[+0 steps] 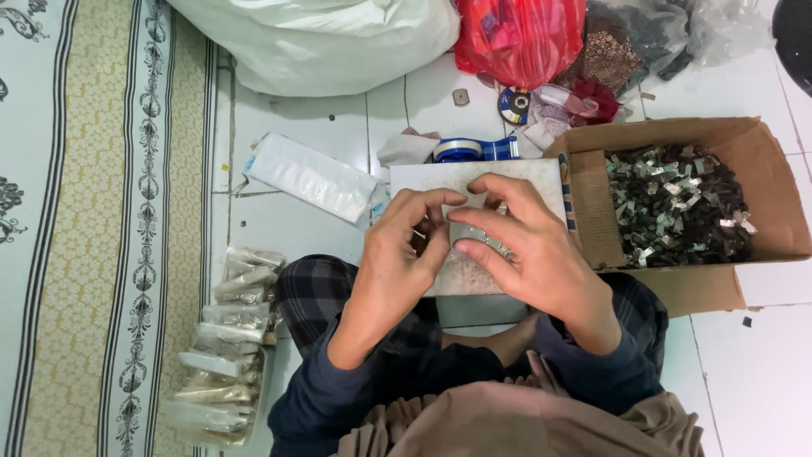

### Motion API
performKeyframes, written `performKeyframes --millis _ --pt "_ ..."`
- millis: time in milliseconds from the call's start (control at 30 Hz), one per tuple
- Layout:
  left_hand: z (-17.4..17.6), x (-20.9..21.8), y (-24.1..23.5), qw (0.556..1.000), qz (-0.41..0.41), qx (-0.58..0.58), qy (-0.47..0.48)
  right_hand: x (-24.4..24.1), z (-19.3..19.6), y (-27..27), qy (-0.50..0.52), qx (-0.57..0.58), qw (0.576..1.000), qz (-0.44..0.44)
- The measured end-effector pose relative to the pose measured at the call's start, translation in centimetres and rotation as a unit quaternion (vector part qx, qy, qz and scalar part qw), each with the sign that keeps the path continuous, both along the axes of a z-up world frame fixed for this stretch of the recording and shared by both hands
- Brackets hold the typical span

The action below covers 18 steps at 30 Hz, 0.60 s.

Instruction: The person is sorting small metal parts from a cardboard box and placing them into small plastic bags while sitting on the floor.

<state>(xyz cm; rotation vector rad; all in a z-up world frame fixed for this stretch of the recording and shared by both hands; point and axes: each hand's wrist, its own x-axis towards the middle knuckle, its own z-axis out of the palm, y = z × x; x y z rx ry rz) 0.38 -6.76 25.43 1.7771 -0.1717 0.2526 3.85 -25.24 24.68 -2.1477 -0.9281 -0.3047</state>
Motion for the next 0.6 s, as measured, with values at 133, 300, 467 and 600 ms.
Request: performKeyframes --millis 133,300,467,600 --pt "0.1 0.5 0.5 0.999 0.019 0.017 -0.02 0.2 1.1 -0.8 -0.01 -0.026 0.998 0.051" --pt "0.1 1.1 1.0 0.996 0.056 0.057 -0.042 0.3 -0.1 -2.2 0.045 0.065 0.994 0.079" --pt "0.0 1.5 1.3 0.995 0.063 0.057 -0.05 2.9 -6.0 -3.0 0.15 0.252 0.956 0.022" --pt "-1.2 1.8 1.0 0.997 0.053 0.046 -0.019 5.3 -15.0 -2.7 0.135 0.144 0.973 -0.117"
